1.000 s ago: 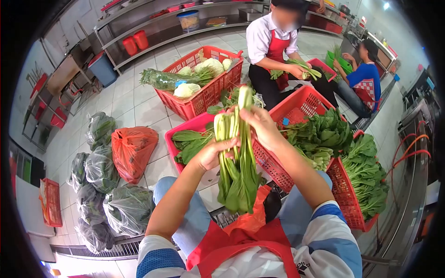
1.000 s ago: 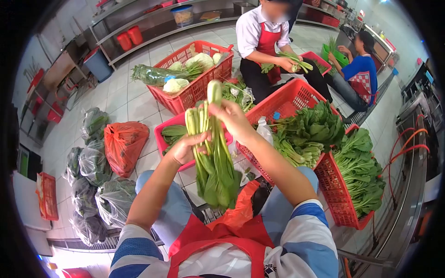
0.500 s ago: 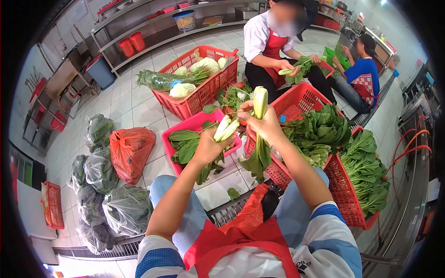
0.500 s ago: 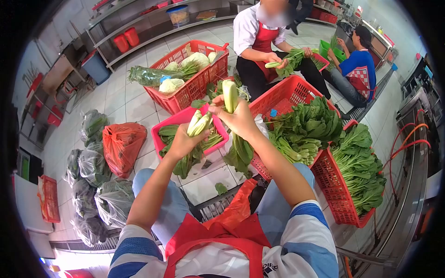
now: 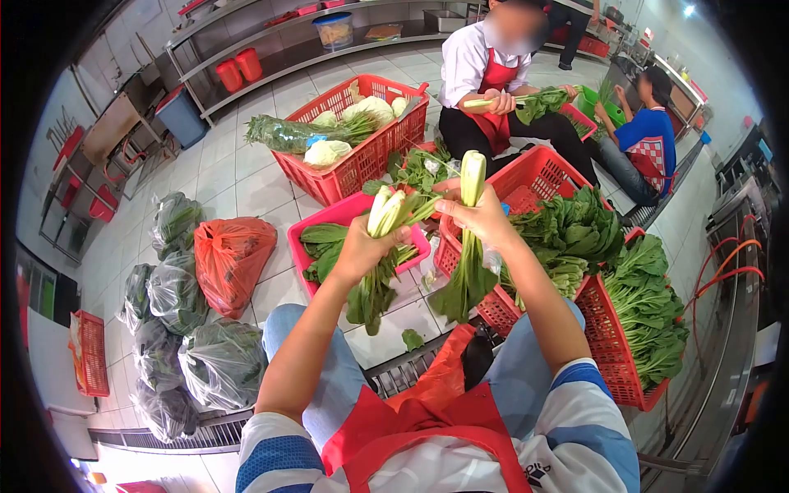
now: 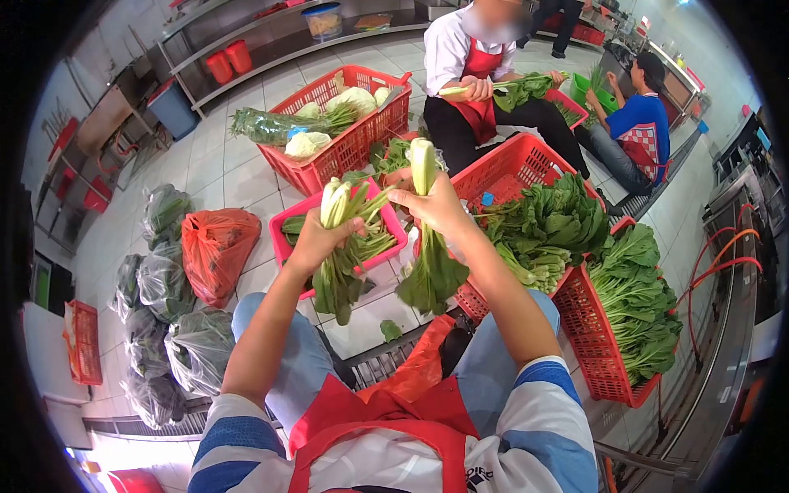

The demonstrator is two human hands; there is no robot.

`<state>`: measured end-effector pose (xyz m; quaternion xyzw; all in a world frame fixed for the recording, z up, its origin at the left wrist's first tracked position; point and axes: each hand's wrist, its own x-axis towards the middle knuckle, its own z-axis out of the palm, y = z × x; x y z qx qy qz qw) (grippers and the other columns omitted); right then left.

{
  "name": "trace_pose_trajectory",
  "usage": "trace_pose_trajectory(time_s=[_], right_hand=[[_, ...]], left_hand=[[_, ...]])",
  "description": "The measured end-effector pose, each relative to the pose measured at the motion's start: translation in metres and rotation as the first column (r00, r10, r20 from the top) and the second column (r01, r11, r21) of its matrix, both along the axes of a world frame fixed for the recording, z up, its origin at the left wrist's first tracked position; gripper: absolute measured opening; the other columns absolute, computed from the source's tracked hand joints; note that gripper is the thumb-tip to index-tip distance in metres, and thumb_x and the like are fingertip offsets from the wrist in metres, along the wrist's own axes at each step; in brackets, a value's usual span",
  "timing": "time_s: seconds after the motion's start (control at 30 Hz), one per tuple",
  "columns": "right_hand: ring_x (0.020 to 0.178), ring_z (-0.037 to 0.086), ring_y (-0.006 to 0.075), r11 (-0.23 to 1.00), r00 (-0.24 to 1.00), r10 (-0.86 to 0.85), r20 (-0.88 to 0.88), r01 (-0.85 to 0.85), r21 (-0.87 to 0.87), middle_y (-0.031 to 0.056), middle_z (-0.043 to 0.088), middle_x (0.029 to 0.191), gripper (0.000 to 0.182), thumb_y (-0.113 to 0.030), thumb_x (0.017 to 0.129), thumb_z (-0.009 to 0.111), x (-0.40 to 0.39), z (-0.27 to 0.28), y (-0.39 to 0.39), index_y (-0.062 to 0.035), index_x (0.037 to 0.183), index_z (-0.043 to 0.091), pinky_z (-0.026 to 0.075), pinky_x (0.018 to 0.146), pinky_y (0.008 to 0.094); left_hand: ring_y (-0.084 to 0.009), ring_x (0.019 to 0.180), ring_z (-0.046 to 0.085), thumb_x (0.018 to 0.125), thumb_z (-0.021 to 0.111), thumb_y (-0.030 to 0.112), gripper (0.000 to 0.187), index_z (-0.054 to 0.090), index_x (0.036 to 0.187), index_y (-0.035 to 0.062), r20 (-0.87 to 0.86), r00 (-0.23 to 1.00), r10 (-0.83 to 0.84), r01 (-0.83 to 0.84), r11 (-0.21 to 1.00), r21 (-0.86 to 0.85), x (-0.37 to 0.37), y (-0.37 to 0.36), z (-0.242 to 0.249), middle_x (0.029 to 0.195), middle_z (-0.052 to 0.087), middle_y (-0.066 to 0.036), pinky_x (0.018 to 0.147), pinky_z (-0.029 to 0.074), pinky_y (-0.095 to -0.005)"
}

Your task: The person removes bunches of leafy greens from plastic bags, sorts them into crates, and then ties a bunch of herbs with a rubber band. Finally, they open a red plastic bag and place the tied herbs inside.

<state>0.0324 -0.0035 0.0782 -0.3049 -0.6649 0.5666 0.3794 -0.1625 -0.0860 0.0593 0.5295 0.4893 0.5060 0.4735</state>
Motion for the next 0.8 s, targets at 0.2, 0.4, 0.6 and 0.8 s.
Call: trace_pose_trajectory(time_s=[0.2, 0.4, 0.6, 0.8], right_hand=[[0.054, 0.048, 0.0051, 0.905, 0.938, 0.290, 0.188, -0.333, 0.265, 0.0009, 0.054, 0.069, 0.025, -0.003, 0.072, 0.063, 0.013, 0.015, 0.002, -0.0007, 0.096, 0.056, 0.040, 0.046, 0.0205], [0.062, 0.053, 0.0068, 0.936, 0.924, 0.307, 0.229, -0.337, 0.103, 0.0023, 0.056, 0.071, 0.024, -0.002, 0.070, 0.062, 0.012, 0.020, -0.004, 0.0008, 0.094, 0.057, 0.043, 0.055, 0.0224], [0.051, 0.045, 0.0031, 0.998, 0.998, 0.041, -0.044, -0.044, -0.051, 0.0022, 0.058, 0.075, 0.031, -0.006, 0.074, 0.065, -0.007, 0.018, -0.016, 0.0035, 0.101, 0.052, 0.033, 0.044, 0.0172], [0.047, 0.040, 0.0040, 0.955, 0.953, -0.052, -0.297, -0.040, -0.295, -0.0017, 0.051, 0.065, 0.023, -0.015, 0.073, 0.068, -0.028, -0.005, -0.011, -0.0038, 0.088, 0.056, 0.031, 0.043, 0.0179]], left_hand=[[-0.0031, 0.051, 0.042, 0.076, 0.066, 0.023, 0.024, 0.060, 0.087, 0.0028, -0.066, 0.976, -0.206, 0.196, 0.972, -0.129, -0.011, -0.007, 0.020, 0.065, 0.059, 0.001, 0.045, 0.032, -0.0189], [-0.0031, 0.050, 0.041, 0.076, 0.066, 0.026, 0.026, 0.060, 0.087, 0.0031, -0.089, 0.965, -0.249, 0.241, 0.967, -0.086, -0.017, -0.008, 0.021, 0.066, 0.059, 0.001, 0.044, 0.031, -0.0189], [-0.0028, 0.051, 0.042, 0.076, 0.066, 0.022, 0.028, 0.058, 0.093, 0.0014, 0.057, 0.989, -0.136, 0.142, 0.985, -0.102, -0.017, -0.007, 0.014, 0.071, 0.061, -0.001, 0.044, 0.032, -0.0193], [-0.0050, 0.050, 0.040, 0.076, 0.065, 0.020, 0.029, 0.056, 0.095, 0.0003, 0.303, 0.948, -0.100, 0.151, 0.977, -0.152, -0.011, -0.001, -0.002, 0.071, 0.057, 0.000, 0.045, 0.034, -0.0198]])
